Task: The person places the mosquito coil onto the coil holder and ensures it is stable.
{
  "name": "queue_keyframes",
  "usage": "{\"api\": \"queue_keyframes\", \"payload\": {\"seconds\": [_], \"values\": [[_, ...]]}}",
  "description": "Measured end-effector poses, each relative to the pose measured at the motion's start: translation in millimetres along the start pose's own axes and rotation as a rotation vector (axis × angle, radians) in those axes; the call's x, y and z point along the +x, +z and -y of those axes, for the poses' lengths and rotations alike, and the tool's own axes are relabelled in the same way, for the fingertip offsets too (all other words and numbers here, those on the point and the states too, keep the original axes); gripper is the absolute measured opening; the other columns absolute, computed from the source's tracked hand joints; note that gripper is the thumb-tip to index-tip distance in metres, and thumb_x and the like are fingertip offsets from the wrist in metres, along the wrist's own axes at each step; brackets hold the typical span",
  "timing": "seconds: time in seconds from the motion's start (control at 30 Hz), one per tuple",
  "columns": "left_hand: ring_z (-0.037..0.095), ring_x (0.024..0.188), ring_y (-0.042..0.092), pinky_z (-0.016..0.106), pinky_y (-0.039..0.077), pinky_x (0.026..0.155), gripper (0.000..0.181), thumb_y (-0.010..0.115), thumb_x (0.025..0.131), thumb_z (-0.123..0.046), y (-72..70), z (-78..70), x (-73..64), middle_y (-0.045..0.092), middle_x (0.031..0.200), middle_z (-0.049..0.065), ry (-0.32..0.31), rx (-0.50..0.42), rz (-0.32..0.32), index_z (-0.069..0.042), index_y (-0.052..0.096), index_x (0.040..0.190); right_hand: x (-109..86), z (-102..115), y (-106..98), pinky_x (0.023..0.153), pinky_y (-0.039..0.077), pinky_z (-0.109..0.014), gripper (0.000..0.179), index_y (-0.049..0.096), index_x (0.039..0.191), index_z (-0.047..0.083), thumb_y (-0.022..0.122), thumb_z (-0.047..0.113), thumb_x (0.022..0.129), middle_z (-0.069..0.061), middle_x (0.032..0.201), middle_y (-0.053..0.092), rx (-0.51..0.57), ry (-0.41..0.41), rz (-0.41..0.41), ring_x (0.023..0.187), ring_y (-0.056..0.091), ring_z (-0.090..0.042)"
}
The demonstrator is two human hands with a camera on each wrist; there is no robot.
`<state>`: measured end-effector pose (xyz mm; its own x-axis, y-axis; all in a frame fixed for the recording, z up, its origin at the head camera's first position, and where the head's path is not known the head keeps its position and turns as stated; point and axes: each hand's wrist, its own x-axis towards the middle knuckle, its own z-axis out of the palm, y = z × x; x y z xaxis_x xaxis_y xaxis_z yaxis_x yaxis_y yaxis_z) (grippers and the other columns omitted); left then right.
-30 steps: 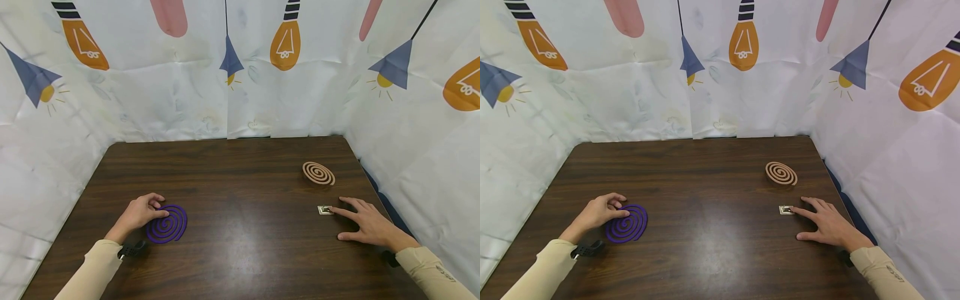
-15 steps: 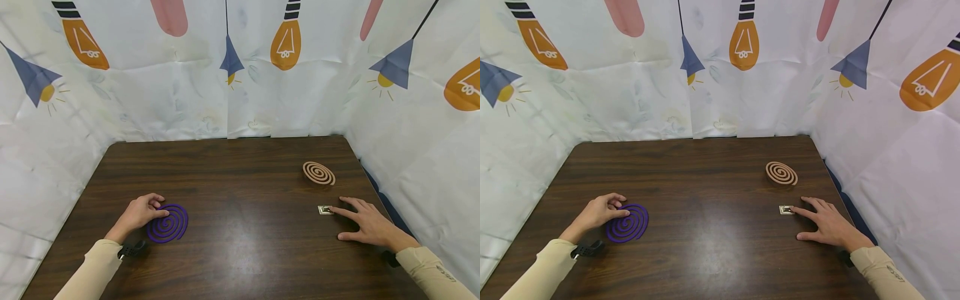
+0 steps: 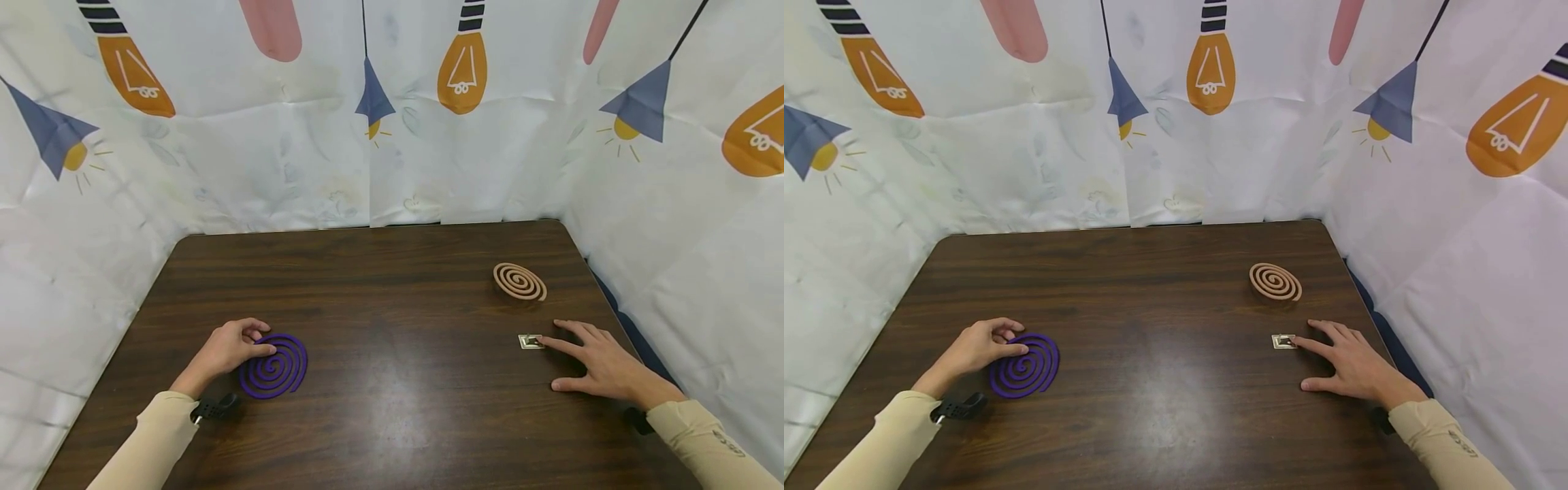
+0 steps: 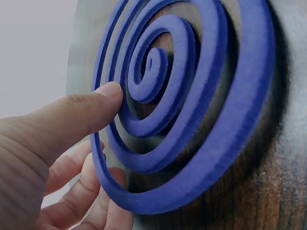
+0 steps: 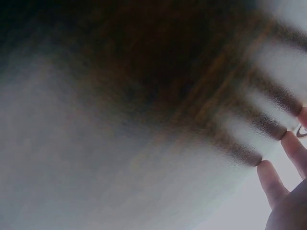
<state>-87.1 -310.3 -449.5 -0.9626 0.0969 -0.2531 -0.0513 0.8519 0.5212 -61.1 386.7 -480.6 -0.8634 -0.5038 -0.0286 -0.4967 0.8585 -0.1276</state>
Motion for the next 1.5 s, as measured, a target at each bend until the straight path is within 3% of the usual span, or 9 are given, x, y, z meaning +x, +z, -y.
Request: {"api": "queue_keyframes", "payload": {"seconds": [0.47, 0.8, 1.03, 1.33, 1.5], "values": [[0.015, 0.082, 0.058, 0.029, 0.047, 0.071, 0.039, 0.084, 0.086, -0.039, -1.7, -3.5, 2.3, 0.066, 0.093, 0.002, 0.005, -0.014, 0.059, -0.007, 0.075, 0.108, 1.5, -1.8, -2.4, 0.099, 0.044, -0.069, 0.078, 0.051, 0.151, 0.042, 0.071, 0.074, 0.082, -0.016, 0.157, 0.043, -0.009, 0.005, 0.015, 0.137, 0.047, -0.045], [0.012, 0.082, 0.069, 0.025, 0.055, 0.068, 0.043, 0.080, 0.092, -0.033, 0.4, -8.6, 1.9, 0.076, 0.106, 0.013, 0.019, -0.165, 0.091, -0.001, 0.067, 0.118, 1.6, -1.5, -2.6, 0.099, 0.044, -0.070, 0.078, 0.050, 0.151, 0.042, 0.071, 0.074, 0.082, -0.016, 0.157, 0.043, -0.013, 0.002, 0.012, 0.136, 0.047, -0.046], [0.012, 0.070, 0.069, 0.027, 0.056, 0.063, 0.043, 0.077, 0.094, -0.029, 1.0, -13.1, 3.1, 0.078, 0.090, 0.006, -0.010, -0.255, 0.138, 0.001, 0.062, 0.121, 1.1, -0.7, -3.1, 0.100, 0.043, -0.070, 0.079, 0.050, 0.151, 0.043, 0.071, 0.074, 0.082, -0.016, 0.157, 0.043, -0.005, 0.007, 0.013, 0.137, 0.046, -0.045], [0.012, 0.063, 0.065, 0.028, 0.056, 0.055, 0.041, 0.076, 0.095, -0.026, 0.5, -15.1, 4.4, 0.071, 0.077, 0.003, -0.032, -0.307, 0.165, 0.003, 0.058, 0.117, 0.8, -2.0, -0.3, 0.099, 0.044, -0.070, 0.079, 0.050, 0.151, 0.043, 0.072, 0.073, 0.082, -0.016, 0.157, 0.043, -0.006, -0.001, -0.002, 0.136, 0.047, -0.045], [0.012, 0.065, 0.068, 0.029, 0.059, 0.058, 0.046, 0.079, 0.092, -0.020, -0.2, -14.9, 5.3, 0.072, 0.079, 0.005, -0.043, -0.375, 0.208, 0.006, 0.054, 0.120, 0.5, -2.5, 0.9, 0.099, 0.044, -0.069, 0.079, 0.049, 0.151, 0.043, 0.072, 0.073, 0.082, -0.015, 0.156, 0.043, -0.003, -0.001, -0.004, 0.136, 0.047, -0.044]]}}
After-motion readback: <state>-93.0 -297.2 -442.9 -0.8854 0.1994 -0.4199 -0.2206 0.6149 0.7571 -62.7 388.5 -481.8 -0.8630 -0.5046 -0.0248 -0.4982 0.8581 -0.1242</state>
